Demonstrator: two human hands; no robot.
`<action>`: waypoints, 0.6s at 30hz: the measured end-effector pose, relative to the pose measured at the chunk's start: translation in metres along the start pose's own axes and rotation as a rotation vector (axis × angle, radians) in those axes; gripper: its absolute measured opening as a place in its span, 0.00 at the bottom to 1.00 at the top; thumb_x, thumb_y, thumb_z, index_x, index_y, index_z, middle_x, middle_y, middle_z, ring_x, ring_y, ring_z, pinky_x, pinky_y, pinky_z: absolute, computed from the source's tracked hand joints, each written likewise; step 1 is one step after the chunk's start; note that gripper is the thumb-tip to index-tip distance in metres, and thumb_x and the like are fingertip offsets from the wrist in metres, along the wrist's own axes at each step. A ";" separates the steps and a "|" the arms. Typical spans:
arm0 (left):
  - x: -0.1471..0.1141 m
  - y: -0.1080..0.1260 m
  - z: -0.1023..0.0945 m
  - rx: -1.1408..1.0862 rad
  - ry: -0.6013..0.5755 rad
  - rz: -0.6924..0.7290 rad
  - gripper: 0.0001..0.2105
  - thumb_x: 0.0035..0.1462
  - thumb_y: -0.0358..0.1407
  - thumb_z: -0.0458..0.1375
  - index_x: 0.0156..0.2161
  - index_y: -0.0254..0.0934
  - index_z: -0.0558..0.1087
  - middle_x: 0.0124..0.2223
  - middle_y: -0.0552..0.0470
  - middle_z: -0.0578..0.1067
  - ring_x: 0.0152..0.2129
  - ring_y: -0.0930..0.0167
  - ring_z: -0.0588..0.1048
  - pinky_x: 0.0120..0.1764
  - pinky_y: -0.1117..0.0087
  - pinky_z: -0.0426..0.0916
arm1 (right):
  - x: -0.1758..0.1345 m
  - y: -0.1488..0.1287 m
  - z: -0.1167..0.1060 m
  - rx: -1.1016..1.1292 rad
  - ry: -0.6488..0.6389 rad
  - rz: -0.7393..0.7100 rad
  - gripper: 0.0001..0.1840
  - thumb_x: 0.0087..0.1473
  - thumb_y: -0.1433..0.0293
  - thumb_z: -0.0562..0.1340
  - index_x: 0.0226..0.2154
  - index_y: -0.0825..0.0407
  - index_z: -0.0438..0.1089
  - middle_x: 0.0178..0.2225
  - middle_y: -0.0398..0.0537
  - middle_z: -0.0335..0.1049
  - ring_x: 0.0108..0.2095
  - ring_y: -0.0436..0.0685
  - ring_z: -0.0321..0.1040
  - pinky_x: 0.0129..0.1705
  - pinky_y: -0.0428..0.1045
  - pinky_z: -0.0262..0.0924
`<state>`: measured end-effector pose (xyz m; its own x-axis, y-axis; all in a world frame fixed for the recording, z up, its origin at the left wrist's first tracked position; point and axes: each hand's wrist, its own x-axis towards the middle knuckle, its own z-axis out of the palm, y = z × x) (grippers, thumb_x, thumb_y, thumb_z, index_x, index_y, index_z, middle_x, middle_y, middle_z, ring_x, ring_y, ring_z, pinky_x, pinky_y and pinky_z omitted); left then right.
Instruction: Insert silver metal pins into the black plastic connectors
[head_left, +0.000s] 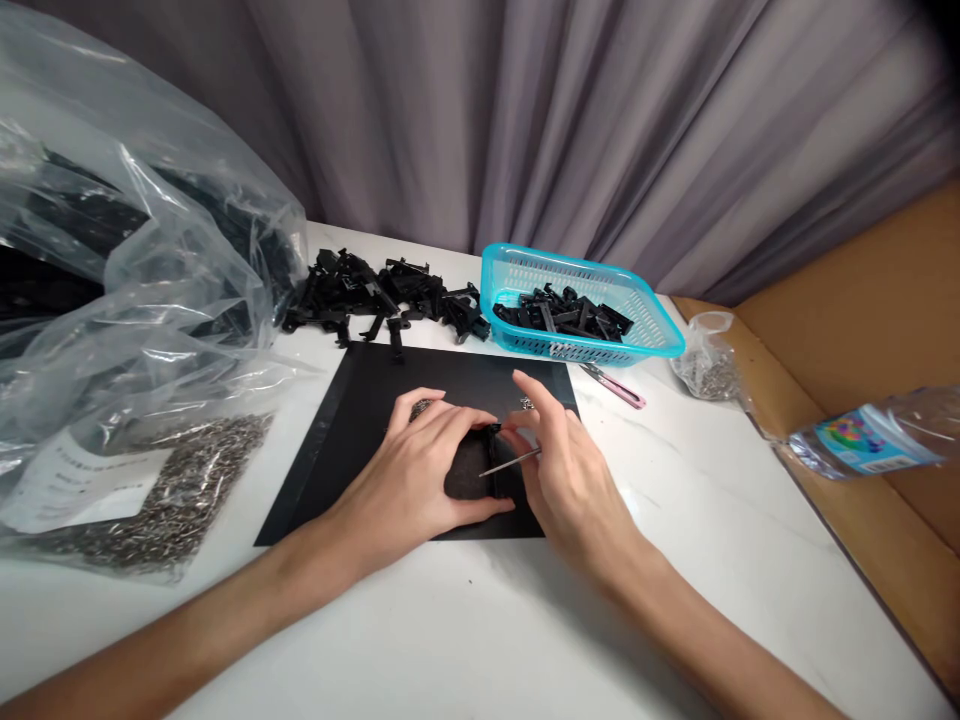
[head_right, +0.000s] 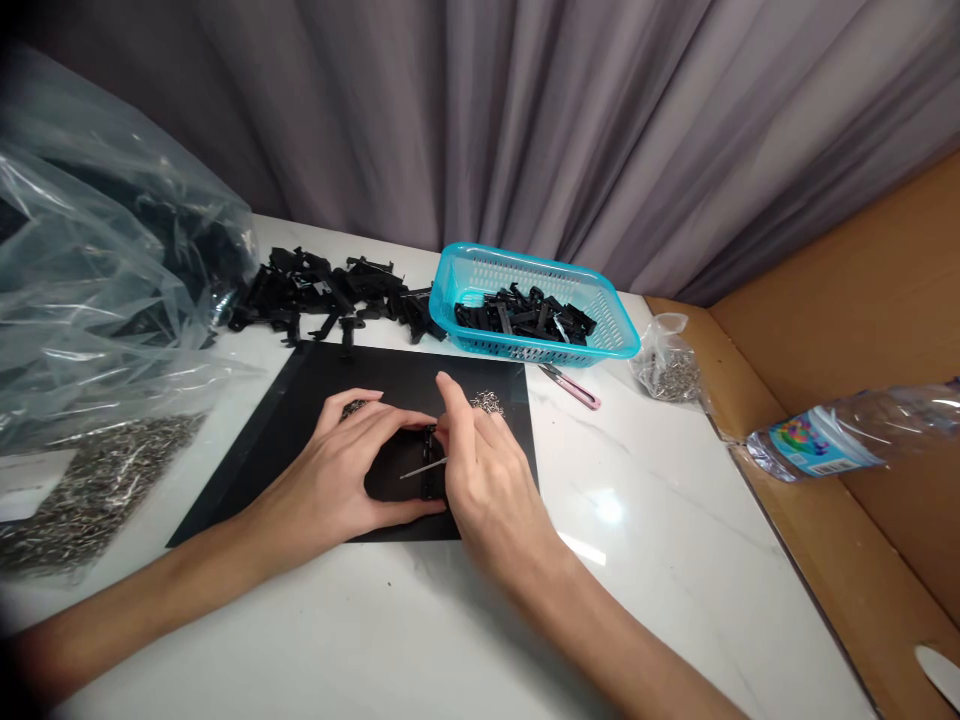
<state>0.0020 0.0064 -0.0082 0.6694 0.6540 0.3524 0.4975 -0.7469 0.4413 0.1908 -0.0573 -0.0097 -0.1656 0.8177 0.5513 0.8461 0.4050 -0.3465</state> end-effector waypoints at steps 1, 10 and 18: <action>0.000 0.000 0.000 -0.004 0.000 -0.002 0.28 0.50 0.52 0.71 0.51 0.40 0.72 0.49 0.48 0.78 0.53 0.54 0.72 0.62 0.48 0.55 | 0.000 0.000 -0.001 -0.005 -0.002 -0.008 0.34 0.68 0.77 0.49 0.72 0.51 0.40 0.45 0.54 0.76 0.45 0.61 0.74 0.50 0.61 0.72; 0.002 0.004 -0.002 -0.020 -0.013 0.042 0.25 0.54 0.49 0.69 0.51 0.39 0.70 0.50 0.50 0.79 0.49 0.59 0.76 0.63 0.50 0.53 | 0.003 -0.005 0.000 -0.122 0.004 -0.082 0.33 0.68 0.79 0.46 0.72 0.55 0.41 0.45 0.57 0.75 0.41 0.62 0.69 0.47 0.61 0.71; 0.002 0.003 -0.001 -0.002 -0.004 0.073 0.25 0.56 0.49 0.68 0.52 0.37 0.69 0.50 0.50 0.79 0.50 0.60 0.76 0.63 0.51 0.52 | 0.004 -0.009 0.007 -0.107 0.014 -0.007 0.29 0.65 0.80 0.50 0.67 0.56 0.52 0.43 0.57 0.74 0.41 0.64 0.67 0.47 0.63 0.70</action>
<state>0.0046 0.0061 -0.0056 0.7063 0.5971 0.3801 0.4460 -0.7924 0.4162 0.1796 -0.0549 -0.0097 -0.1650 0.8088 0.5644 0.8944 0.3639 -0.2601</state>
